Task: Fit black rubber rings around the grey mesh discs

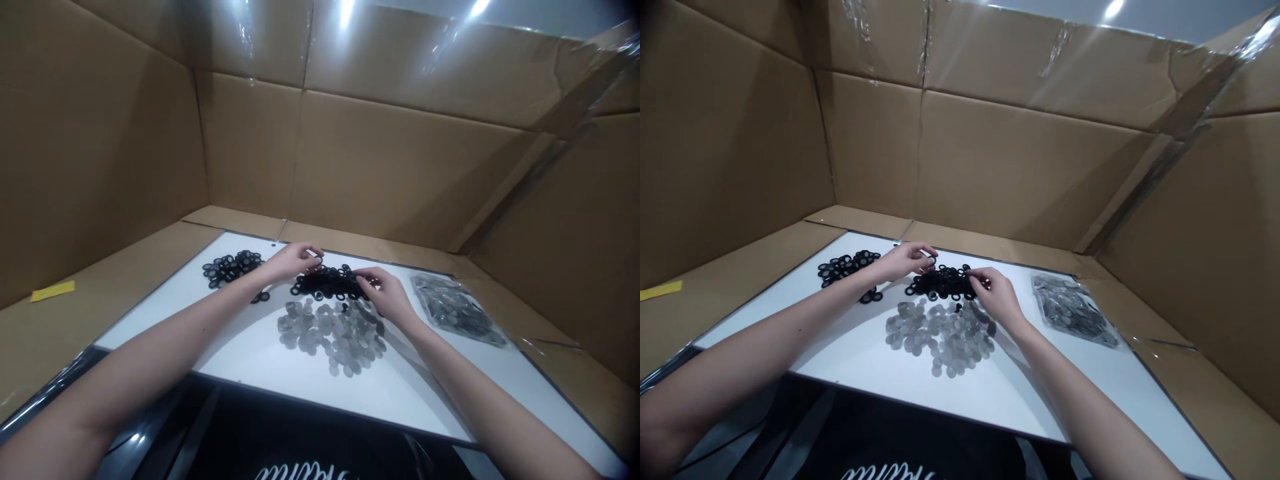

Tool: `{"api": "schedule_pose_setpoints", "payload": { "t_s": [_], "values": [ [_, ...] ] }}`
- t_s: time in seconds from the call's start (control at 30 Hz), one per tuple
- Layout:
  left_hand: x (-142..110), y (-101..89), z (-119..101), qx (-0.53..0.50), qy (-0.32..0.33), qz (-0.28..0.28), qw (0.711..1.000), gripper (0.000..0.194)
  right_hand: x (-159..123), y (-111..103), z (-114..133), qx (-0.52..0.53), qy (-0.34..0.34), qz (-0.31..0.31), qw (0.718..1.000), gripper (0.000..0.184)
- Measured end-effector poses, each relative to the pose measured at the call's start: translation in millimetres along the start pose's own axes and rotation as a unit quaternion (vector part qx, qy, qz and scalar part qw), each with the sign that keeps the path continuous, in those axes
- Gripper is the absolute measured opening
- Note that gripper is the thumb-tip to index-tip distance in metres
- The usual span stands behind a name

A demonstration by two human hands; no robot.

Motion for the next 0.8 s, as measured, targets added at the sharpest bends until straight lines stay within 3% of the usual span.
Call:
{"api": "schedule_pose_setpoints", "payload": {
  "t_s": [0.1,0.2,0.4,0.63,0.8],
  "values": [
    [3,-24.4,2,0.177,-0.002,-0.053,0.983,0.03,-2,8,-5,-0.049,-0.025,0.054,0.997,0.022],
    [7,-35.6,11,0.25,-0.046,-0.045,0.966,0.032,-4,17,-3,-0.07,-0.06,0.088,0.992,0.023],
    [8,-41.3,26,0.367,-0.107,-0.011,0.924,0.028,-4,25,-4,-0.12,-0.083,0.111,0.983,0.019],
    [6,-41.1,25,0.464,-0.079,-0.015,0.882,0.027,-2,15,-14,-0.164,-0.066,0.11,0.978,0.022],
    [2,-38.1,19,0.496,-0.077,-0.035,0.864,0.028,-2,10,-30,-0.177,-0.009,0.154,0.972,0.026]
  ]
}}
Point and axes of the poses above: each hand's wrist, its own x-axis towards the middle knuckle, its own y-axis out of the palm, z = x × y, the point moved 6 cm from there along x, towards the middle knuckle, and after that the axes turned 14 degrees about -y, right-handed, at the moved point
